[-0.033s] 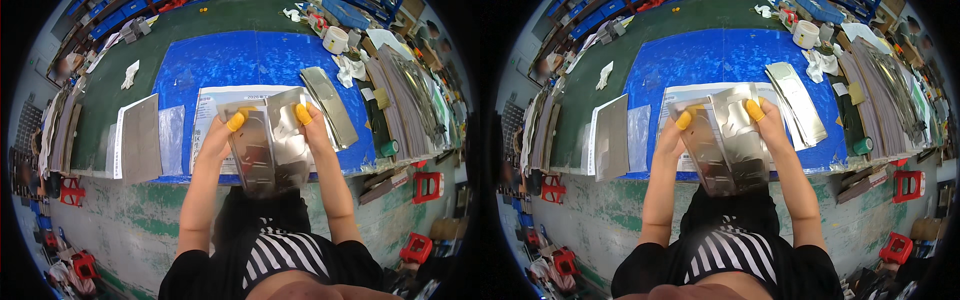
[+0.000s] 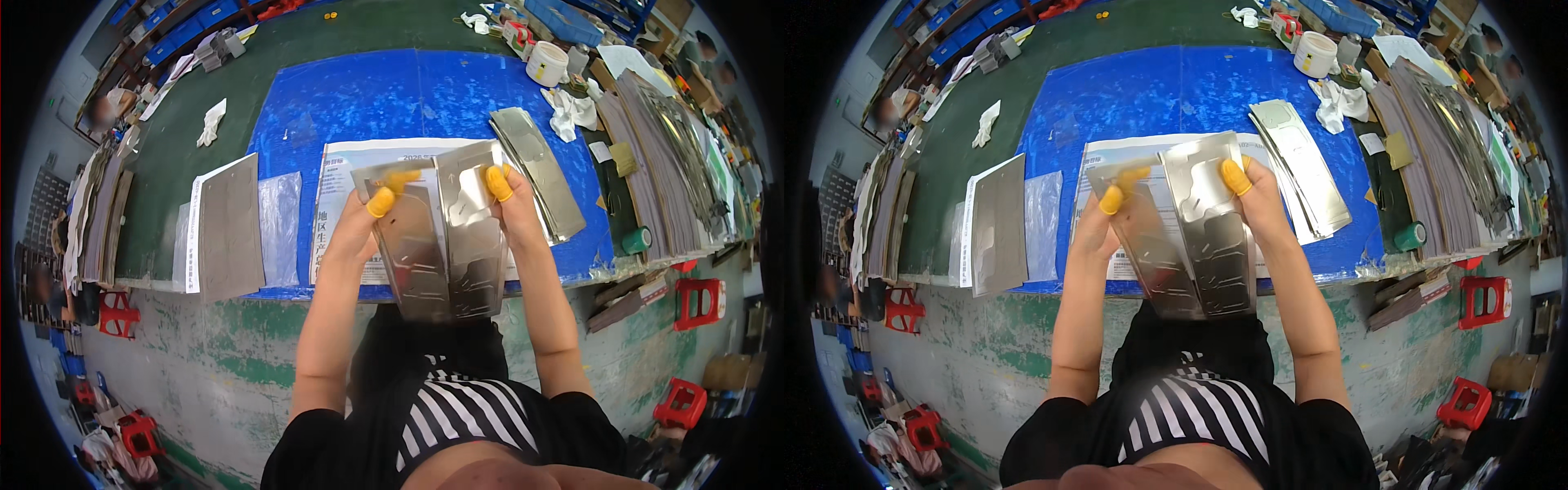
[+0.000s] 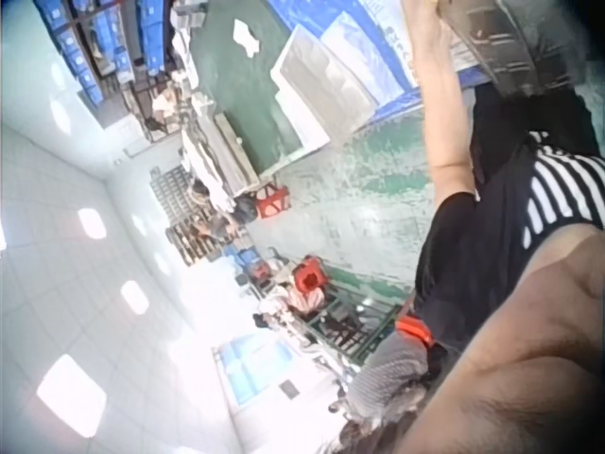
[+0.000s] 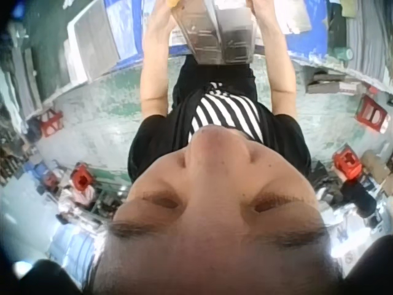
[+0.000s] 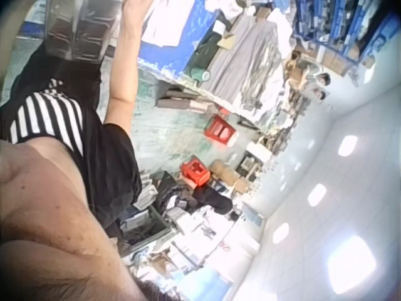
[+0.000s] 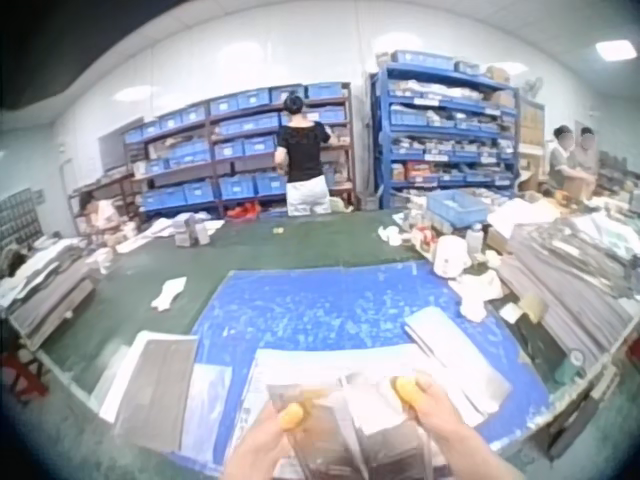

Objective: The recorder is sorting and inspecting thin metal sheets at a fabrication floor workstation, removing cutout scraps and stacking finished pieces.

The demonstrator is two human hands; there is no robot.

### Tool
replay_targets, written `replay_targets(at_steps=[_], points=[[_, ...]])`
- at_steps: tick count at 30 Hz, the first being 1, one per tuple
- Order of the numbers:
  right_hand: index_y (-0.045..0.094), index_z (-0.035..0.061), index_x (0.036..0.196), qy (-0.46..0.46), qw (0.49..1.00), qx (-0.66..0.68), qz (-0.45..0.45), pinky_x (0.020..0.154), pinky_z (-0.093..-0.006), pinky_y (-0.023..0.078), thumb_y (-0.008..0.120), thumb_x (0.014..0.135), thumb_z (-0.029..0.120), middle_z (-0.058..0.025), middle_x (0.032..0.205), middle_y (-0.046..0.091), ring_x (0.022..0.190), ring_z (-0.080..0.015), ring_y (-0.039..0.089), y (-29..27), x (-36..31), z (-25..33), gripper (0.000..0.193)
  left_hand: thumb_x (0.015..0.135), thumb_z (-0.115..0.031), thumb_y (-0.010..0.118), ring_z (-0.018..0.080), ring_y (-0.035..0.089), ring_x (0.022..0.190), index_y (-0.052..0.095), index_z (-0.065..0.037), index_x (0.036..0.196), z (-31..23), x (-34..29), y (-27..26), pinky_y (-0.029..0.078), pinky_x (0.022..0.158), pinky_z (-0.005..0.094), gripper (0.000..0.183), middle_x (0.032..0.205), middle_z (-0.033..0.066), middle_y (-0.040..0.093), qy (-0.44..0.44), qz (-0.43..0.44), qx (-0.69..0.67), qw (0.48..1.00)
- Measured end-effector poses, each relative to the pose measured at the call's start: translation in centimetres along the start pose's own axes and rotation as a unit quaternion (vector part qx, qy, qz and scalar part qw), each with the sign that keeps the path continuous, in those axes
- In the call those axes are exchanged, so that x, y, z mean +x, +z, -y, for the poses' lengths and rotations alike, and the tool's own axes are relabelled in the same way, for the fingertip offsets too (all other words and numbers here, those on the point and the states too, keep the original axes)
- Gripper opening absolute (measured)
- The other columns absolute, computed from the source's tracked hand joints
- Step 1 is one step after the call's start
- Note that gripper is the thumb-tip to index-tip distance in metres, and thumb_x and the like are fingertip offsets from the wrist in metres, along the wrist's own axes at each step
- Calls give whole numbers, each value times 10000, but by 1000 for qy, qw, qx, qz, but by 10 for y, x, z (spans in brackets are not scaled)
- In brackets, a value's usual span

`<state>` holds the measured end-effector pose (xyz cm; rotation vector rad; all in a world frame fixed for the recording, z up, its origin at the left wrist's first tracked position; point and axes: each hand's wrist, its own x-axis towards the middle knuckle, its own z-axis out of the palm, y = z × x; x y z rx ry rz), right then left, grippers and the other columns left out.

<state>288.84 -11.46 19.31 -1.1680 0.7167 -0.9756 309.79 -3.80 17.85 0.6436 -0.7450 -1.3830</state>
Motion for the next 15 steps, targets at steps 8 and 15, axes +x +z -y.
replay_targets(at_steps=[8, 15], points=[[595, 56, 900, -62, 996, -7, -56, 478, -180, 318, 545, 903, 286, 59, 659, 501, 547, -19, 402, -9, 18, 1, 234, 810, -256, 669, 130, 579, 881, 579, -16, 1088, 47, -26, -21, 479, 763, 285, 378, 947, 42, 622, -90, -45, 40, 994], [566, 10, 1025, 50, 992, 107, -52, 681, -176, 432, 512, 916, 213, -32, 882, 588, 761, -74, 541, -24, 46, -52, 237, 868, -210, 592, 100, 575, 726, 591, -35, 925, 54, -26, -25, 472, 624, 241, 184, 846, 43, 615, -102, -41, -144, 983]])
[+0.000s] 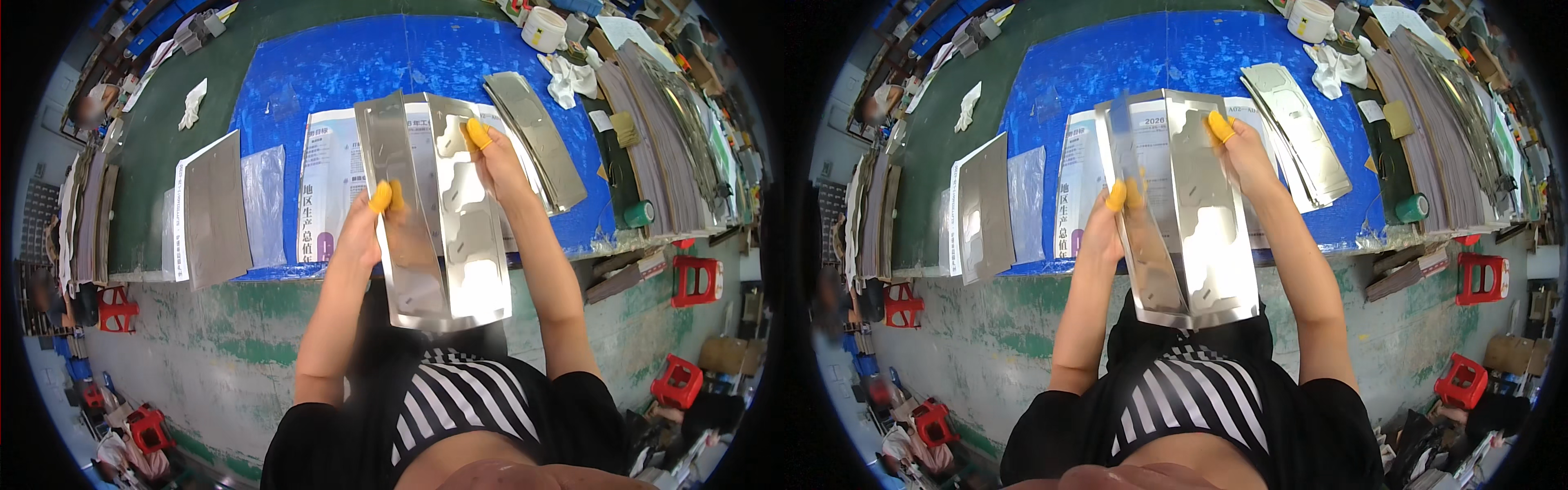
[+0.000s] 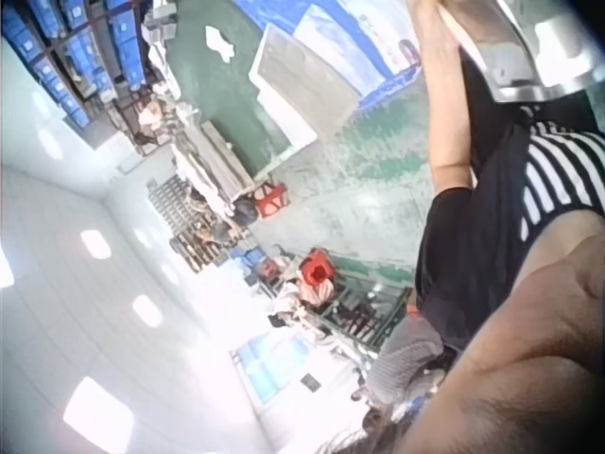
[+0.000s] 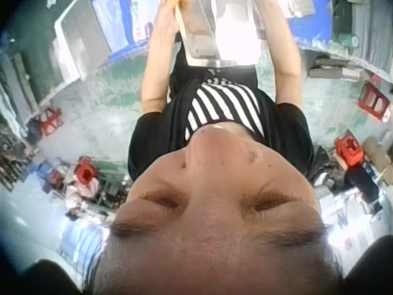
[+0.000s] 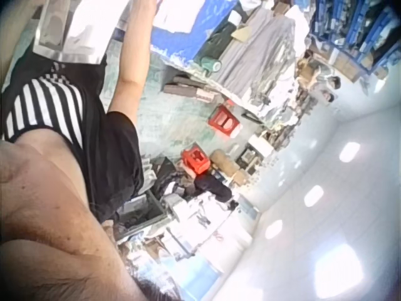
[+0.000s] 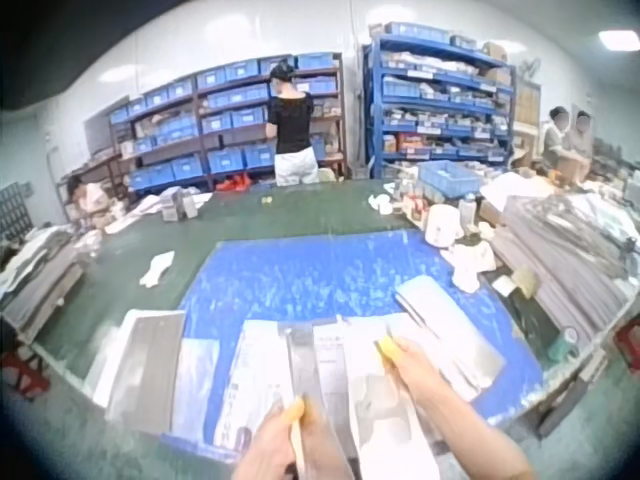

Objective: The recorder is sorting and inspecting thin metal sheets at a fabrication floor workstation, removing cutout scraps and stacking finished pieces.

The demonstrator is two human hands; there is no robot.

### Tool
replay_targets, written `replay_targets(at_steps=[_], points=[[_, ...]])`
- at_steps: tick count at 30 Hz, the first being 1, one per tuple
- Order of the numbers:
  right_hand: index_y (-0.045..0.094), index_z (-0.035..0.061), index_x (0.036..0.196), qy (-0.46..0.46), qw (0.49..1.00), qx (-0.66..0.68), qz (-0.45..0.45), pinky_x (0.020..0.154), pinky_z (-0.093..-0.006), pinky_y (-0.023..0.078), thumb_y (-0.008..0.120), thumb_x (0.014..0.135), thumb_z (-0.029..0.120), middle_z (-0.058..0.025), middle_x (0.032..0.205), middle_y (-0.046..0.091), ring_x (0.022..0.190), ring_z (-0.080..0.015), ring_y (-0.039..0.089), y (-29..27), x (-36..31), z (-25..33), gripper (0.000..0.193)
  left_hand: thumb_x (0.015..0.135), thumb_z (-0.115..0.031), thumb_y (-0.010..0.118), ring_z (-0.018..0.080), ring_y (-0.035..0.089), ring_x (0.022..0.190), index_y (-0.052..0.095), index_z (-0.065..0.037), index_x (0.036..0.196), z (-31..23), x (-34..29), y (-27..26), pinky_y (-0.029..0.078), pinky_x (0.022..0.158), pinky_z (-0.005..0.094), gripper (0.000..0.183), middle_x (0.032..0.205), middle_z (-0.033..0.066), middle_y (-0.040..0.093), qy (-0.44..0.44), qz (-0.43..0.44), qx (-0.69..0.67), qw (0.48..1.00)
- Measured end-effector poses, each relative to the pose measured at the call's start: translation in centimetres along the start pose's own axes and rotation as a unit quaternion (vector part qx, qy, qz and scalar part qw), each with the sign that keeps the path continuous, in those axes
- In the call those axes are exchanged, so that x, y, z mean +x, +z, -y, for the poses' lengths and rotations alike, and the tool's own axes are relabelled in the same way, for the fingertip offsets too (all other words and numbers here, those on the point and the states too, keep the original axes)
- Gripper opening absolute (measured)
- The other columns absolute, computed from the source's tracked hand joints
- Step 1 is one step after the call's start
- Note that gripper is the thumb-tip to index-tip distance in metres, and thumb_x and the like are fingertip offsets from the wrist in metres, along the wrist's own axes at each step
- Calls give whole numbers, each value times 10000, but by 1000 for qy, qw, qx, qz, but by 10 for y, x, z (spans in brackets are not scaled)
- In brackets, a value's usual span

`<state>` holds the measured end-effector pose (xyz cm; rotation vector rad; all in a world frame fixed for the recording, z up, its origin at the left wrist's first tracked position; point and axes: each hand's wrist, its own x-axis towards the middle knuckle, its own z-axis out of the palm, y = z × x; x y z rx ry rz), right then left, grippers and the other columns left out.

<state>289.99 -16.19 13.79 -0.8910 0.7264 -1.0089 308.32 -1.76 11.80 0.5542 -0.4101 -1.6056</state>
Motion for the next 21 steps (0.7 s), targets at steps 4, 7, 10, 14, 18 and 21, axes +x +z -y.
replay_targets(at_steps=[4, 7, 10, 14, 18, 21], points=[[521, -24, 1146, 8, 997, -71, -10, 823, -251, 446, 420, 928, 116, -88, 1056, 586, 912, -125, 569, -17, -4, 0, 278, 881, -183, 570, 79, 564, 679, 593, -51, 922, -1, 17, -2, 455, 563, 199, 140, 828, 11, 615, 37, -165, 47, 985], [506, -18, 1190, -64, 981, -182, 1, 853, -287, 434, 443, 931, 145, -88, 1109, 579, 950, -148, 567, -27, -30, 3, 313, 886, -175, 563, 100, 575, 753, 583, -46, 994, 0, 26, -18, 479, 652, 235, 170, 883, 19, 616, 32, -203, 66, 976], [517, -18, 1171, -154, 947, -281, -19, 828, -260, 424, 485, 915, 133, -96, 1031, 606, 931, -136, 567, -26, -80, 11, 299, 890, -136, 544, 159, 566, 940, 507, -2, 1130, -7, 22, 4, 473, 814, 305, 277, 1057, 77, 587, 61, -228, 85, 968], [586, -12, 1002, 33, 974, -221, 48, 542, -203, 448, 482, 920, 140, -63, 776, 614, 611, -89, 562, -37, -155, 9, 202, 886, -138, 555, 160, 545, 1004, 505, 7, 1136, -3, 20, -10, 440, 874, 302, 293, 1095, 81, 580, 69, -230, 83, 967], [586, -3, 933, 200, 962, -168, 73, 495, -208, 447, 507, 918, 192, -65, 769, 610, 569, -86, 558, -44, -198, -25, 211, 885, -150, 564, 137, 555, 971, 517, 8, 1118, 0, 12, 9, 436, 869, 261, 286, 1072, 59, 590, 42, -244, 64, 967], [578, 7, 947, 202, 978, -59, -1, 486, -221, 446, 540, 901, 198, -63, 780, 603, 562, -100, 558, -31, -206, -48, 200, 883, -155, 570, 120, 556, 966, 520, 9, 1113, 9, 4, -7, 440, 852, 234, 287, 1060, 55, 594, 28, -273, 61, 960]])
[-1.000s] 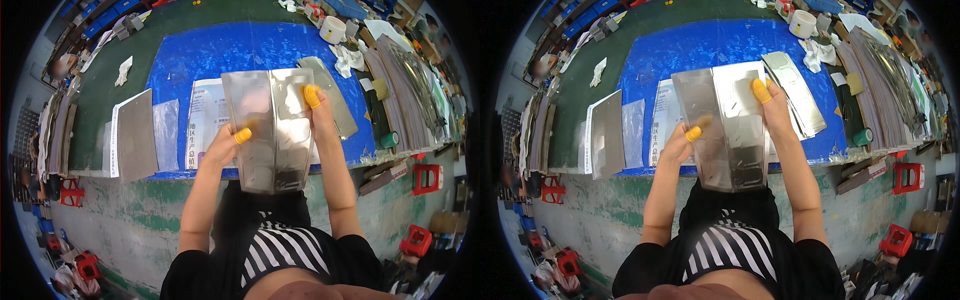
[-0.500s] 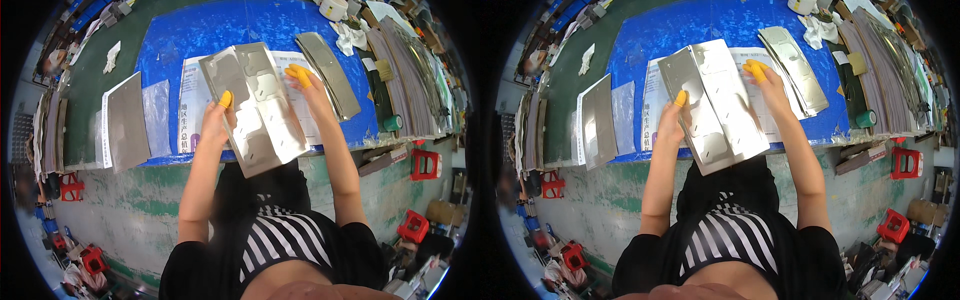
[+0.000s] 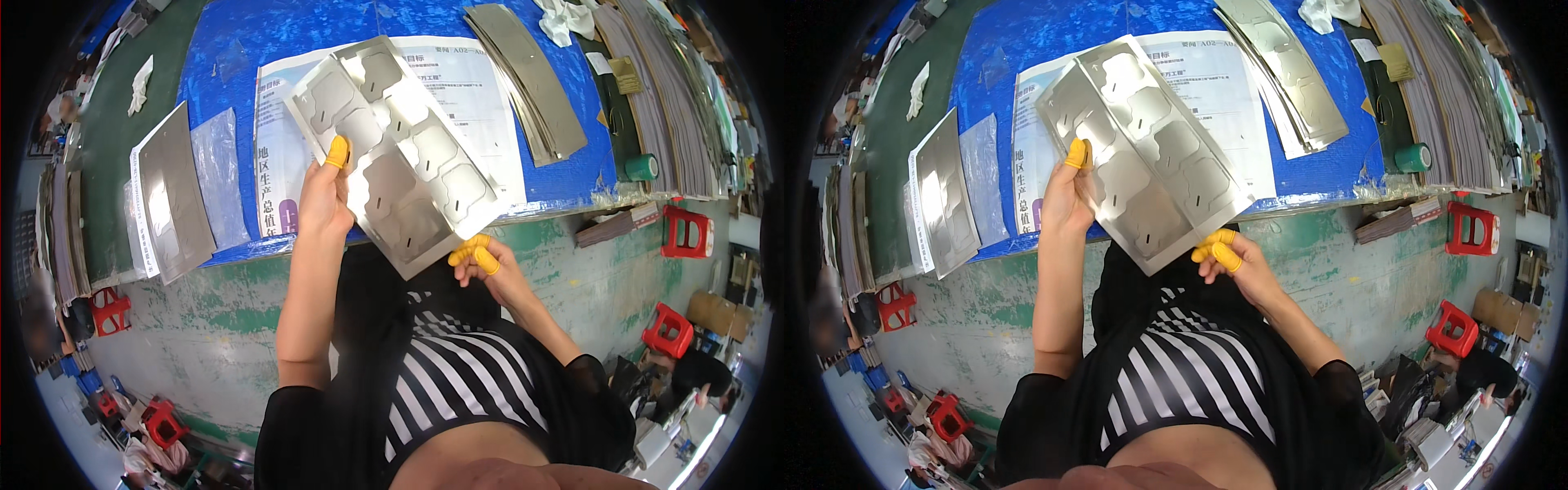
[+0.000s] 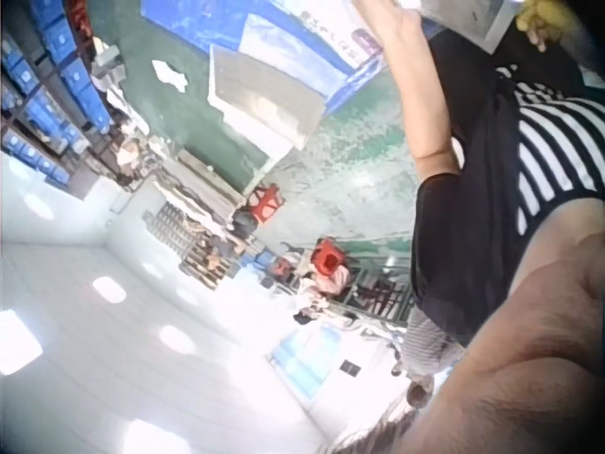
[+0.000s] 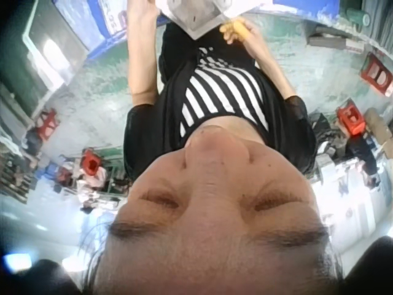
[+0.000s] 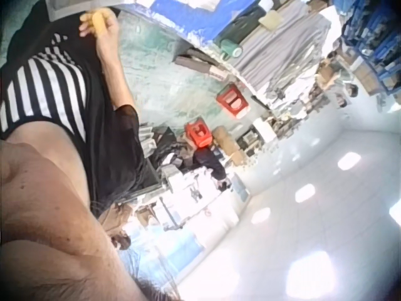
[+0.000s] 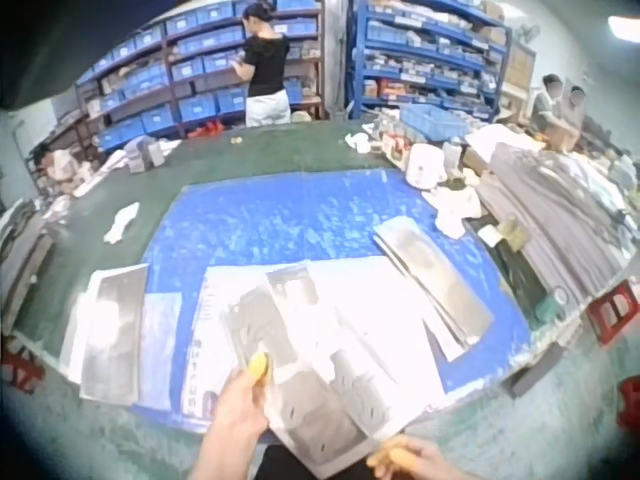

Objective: The recorder is sorting and inspecting thin metal sheets at a fabrication floor workstation, removing cutout scraps and stacking finished pieces.

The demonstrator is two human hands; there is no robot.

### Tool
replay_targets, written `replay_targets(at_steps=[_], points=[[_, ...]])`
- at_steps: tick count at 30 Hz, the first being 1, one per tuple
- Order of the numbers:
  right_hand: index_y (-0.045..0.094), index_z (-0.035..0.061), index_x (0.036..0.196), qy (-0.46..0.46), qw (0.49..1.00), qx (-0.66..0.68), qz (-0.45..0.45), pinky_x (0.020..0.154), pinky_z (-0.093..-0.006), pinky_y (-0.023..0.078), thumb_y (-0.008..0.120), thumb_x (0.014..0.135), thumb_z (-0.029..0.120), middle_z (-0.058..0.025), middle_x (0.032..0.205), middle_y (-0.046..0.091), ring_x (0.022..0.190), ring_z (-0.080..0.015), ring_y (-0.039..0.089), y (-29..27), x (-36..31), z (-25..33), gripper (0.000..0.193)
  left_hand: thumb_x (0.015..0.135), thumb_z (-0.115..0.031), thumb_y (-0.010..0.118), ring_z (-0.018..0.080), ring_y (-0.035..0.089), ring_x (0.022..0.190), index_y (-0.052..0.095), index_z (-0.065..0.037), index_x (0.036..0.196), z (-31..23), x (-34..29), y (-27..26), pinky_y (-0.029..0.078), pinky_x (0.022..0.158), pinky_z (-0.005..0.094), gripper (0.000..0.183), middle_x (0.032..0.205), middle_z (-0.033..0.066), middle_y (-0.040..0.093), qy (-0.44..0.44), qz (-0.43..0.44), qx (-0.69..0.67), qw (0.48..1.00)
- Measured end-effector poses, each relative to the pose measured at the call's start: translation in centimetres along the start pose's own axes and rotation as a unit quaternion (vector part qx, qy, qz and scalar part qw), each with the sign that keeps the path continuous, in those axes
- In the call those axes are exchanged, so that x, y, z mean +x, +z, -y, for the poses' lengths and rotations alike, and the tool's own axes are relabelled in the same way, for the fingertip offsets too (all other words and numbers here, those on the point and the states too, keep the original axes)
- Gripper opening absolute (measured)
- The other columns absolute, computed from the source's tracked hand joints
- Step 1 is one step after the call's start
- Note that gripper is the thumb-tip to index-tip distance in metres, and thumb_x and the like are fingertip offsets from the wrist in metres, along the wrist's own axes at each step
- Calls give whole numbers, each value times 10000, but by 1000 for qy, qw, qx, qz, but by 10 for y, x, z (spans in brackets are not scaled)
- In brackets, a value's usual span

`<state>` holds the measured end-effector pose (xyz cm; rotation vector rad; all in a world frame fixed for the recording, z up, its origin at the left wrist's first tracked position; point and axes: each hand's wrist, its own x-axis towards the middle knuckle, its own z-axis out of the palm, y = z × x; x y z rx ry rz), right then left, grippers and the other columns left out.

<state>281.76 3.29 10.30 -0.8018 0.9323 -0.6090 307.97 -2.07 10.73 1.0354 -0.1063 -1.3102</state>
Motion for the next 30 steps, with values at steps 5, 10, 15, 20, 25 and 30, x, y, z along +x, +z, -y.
replay_targets(at_steps=[5, 10, 15, 20, 25, 30], points=[[546, 29, 969, 17, 993, 103, -51, 416, -243, 408, 637, 837, 163, -38, 739, 557, 508, -109, 509, 10, 6, -4, 209, 896, -172, 552, 111, 541, 981, 498, 26, 1152, 8, -28, -4, 436, 856, 237, 327, 1066, 71, 585, 29, -3, 2, 1000], [555, 22, 936, -3, 993, 105, -60, 407, -231, 392, 637, 838, 153, -18, 699, 539, 495, -93, 487, 13, 0, -3, 184, 921, -210, 503, 114, 568, 920, 496, 46, 1145, -6, -55, -15, 471, 796, 248, 340, 1030, 84, 589, 68, 49, 205, 975], [564, 36, 938, 23, 991, 106, -74, 412, -232, 385, 628, 842, 183, -19, 713, 567, 507, -90, 496, 2, -4, -12, 187, 921, -186, 473, 161, 628, 726, 506, 55, 1132, -5, -88, -43, 537, 630, 256, 322, 945, 102, 607, 20, 68, 305, 950], [523, 35, 1066, 32, 994, 68, -75, 380, -229, 378, 660, 806, 193, -49, 767, 584, 521, -108, 523, 11, -4, 2, 333, 908, -119, 512, 165, 635, 760, 512, 54, 1128, 17, -107, -56, 559, 676, 278, 280, 968, 108, 610, -19, 2, 194, 981], [498, 21, 1082, 57, 996, -55, -37, 398, -210, 360, 682, 782, 128, -33, 759, 559, 487, -76, 458, -5, -3, 10, 368, 905, -89, 510, 169, 633, 796, 526, 46, 1102, 29, -119, -55, 559, 721, 290, 240, 970, 111, 615, -24, -2, 120, 992], [528, 67, 1054, -23, 984, -151, -91, 427, -184, 309, 699, 774, 153, 22, 747, 550, 529, -42, 437, 0, -3, 10, 340, 885, -95, 535, 213, 605, 959, 506, -7, 1130, 49, -119, -66, 522, 832, 368, 262, 1079, 133, 590, -94, 19, 11, 995]])
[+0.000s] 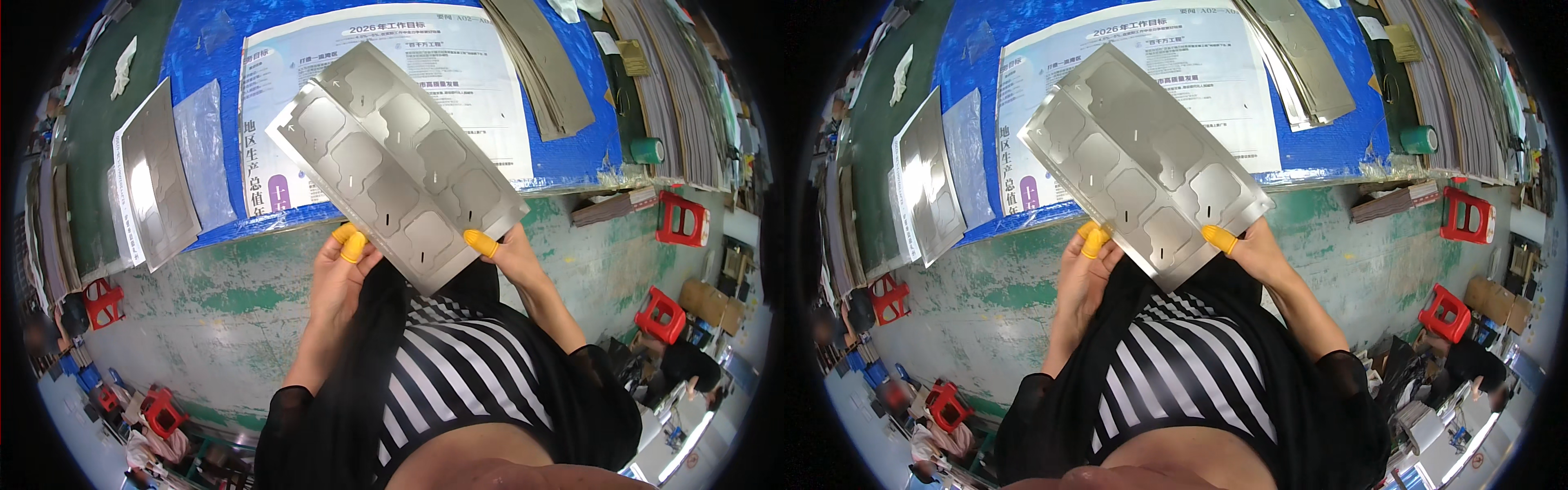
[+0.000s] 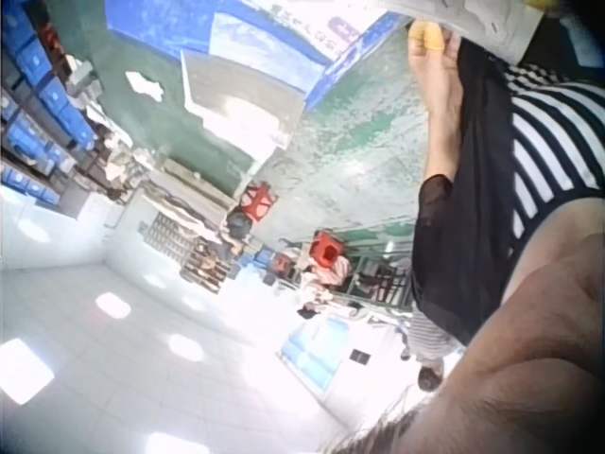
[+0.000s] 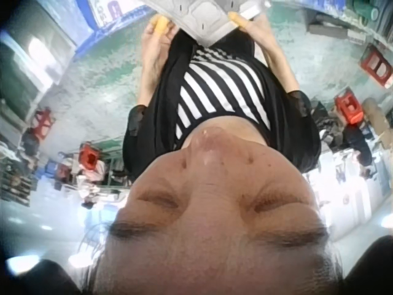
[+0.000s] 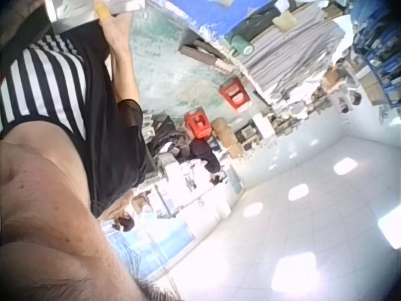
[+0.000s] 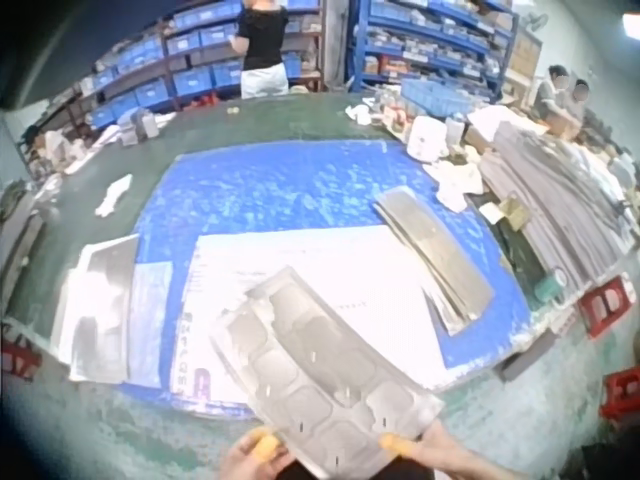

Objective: The recorder is sorting and inspecting thin metal sheets at a fabrication floor workstation, removing cutout scraps and stacking finished pieces.

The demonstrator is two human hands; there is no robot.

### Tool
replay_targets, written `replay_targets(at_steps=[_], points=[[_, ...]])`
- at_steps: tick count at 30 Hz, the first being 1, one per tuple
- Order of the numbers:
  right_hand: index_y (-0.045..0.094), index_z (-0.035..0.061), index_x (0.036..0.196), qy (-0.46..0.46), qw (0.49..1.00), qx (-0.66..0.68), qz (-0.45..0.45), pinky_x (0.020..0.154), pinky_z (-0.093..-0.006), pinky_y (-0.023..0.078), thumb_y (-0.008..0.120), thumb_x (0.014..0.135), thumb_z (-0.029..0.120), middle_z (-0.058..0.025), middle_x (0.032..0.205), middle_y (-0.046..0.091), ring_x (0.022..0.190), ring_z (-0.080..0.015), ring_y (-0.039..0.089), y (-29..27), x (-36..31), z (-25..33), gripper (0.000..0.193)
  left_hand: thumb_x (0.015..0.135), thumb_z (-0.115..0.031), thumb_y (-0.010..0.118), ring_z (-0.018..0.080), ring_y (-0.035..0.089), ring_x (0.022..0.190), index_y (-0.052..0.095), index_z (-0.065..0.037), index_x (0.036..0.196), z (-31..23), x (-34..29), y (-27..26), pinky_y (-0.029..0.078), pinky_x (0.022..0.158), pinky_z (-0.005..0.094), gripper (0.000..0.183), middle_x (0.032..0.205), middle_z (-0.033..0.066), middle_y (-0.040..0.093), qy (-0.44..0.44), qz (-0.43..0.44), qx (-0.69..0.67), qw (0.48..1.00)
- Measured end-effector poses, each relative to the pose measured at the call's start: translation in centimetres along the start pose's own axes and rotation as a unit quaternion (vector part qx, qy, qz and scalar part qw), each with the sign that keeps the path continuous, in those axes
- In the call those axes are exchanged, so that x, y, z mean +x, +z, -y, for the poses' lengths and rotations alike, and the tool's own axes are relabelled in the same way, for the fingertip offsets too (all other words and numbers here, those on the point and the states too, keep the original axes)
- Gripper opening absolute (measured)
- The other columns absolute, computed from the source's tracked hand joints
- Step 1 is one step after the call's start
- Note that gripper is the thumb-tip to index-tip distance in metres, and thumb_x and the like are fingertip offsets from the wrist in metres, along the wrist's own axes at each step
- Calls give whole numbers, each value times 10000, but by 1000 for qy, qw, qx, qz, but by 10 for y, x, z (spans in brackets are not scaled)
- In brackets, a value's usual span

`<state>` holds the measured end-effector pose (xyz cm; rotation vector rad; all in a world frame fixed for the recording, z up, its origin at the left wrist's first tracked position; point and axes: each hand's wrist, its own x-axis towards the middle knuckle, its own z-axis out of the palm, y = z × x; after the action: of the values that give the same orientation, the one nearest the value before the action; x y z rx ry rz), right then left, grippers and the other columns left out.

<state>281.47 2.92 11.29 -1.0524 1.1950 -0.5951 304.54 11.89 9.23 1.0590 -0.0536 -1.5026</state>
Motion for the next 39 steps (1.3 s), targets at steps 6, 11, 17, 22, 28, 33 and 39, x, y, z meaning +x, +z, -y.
replay_targets(at_steps=[6, 11, 17, 22, 28, 33, 39], points=[[543, 73, 1076, 132, 986, 85, 51, 471, -160, 322, 690, 789, 184, 42, 828, 560, 612, -20, 436, -6, -4, -1, 341, 906, -107, 519, 188, 612, 919, 567, 18, 1068, 8, 0, 27, 504, 837, 348, 211, 1019, 101, 618, -77, 49, -14, 996], [501, 66, 1128, 52, 998, 11, 41, 475, -180, 377, 663, 806, 163, 6, 877, 560, 601, -43, 482, -12, -3, 1, 373, 912, -111, 510, 162, 603, 898, 570, 23, 1047, 8, 0, 30, 504, 810, 326, 199, 998, 99, 614, -42, 89, 17, 995], [448, 93, 1207, -44, 995, 64, 61, 504, -210, 430, 626, 832, 130, 8, 915, 561, 668, -42, 497, -9, 5, -19, 417, 914, -108, 503, 137, 594, 853, 572, 0, 1044, 6, 4, 28, 494, 771, 291, 183, 952, 70, 611, -24, 122, -1, 992], [480, 50, 1158, 109, 952, 272, 83, 590, -231, 436, 622, 835, 96, -3, 986, 570, 726, -74, 531, -7, -9, -14, 356, 913, -131, 514, 133, 596, 851, 574, -14, 1048, 23, 19, 10, 498, 760, 301, 189, 961, 57, 612, -15, 135, -12, 991], [554, 16, 980, -169, 969, -181, 1, 662, -297, 434, 641, 833, 154, -1, 861, 556, 731, -140, 524, -6, 3, -13, 220, 913, -146, 516, 136, 599, 857, 574, -16, 1048, 5, 1, 31, 495, 751, 293, 196, 963, 56, 615, -49, 75, 11, 996], [485, 87, 1152, 81, 943, 308, 98, 498, -194, 363, 663, 819, 168, 3, 899, 573, 680, -63, 511, -4, -10, -13, 386, 916, -137, 507, 115, 591, 791, 573, -21, 1042, 22, 19, 12, 488, 712, 266, 184, 921, 46, 613, -53, 126, -46, 989], [609, 10, 923, -149, 977, -150, -23, 642, -301, 444, 643, 822, 133, -30, 798, 595, 696, -153, 549, -7, 6, -18, 162, 912, -149, 520, 106, 585, 768, 587, -22, 1018, 6, 2, 39, 496, 729, 270, 179, 893, 31, 605, -19, 106, -9, 994]])
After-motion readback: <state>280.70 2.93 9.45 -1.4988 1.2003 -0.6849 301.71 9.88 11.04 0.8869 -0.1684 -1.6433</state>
